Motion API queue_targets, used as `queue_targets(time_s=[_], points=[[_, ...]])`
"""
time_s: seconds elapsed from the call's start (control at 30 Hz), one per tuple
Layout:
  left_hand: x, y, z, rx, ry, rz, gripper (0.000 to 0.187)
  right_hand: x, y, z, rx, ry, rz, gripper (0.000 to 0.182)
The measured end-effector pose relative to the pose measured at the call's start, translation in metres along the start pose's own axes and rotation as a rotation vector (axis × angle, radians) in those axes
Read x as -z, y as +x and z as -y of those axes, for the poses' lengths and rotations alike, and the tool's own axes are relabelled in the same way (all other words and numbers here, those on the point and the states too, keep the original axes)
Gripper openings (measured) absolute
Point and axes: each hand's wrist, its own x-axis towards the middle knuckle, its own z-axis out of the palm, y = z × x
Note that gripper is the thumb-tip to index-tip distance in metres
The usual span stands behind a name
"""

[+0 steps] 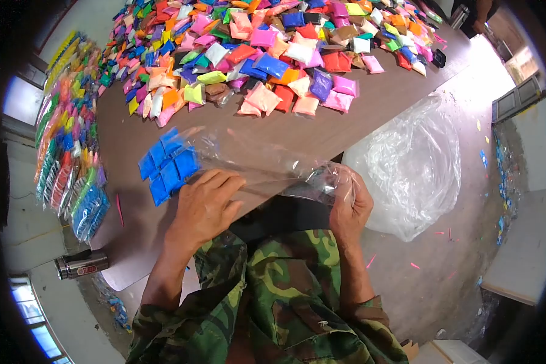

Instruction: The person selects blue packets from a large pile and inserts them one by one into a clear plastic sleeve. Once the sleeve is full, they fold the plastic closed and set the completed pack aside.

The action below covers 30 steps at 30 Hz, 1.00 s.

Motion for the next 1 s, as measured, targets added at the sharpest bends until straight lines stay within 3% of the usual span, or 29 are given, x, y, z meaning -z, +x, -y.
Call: queue_targets(time_s=[0.27, 0.5, 1.0], points=[[-0.011, -0.003, 0.004, 0.006, 0.114, -0.019, 0.038, 0.006, 0.007, 0.001, -0.153, -0.045, 0.029, 0.03], [-0.013, -0.004, 0.01, 0.076, 0.195, -0.031, 0.035, 0.012, 0.013, 0.001, -0.078, -0.076, 0.049, 0.032], [-0.021, -0.001, 0.012, 0.107, 0.262, 0.078, 0.056, 0.026, 0.022, -0.007, -0.112, -0.063, 0.19, 0.031]])
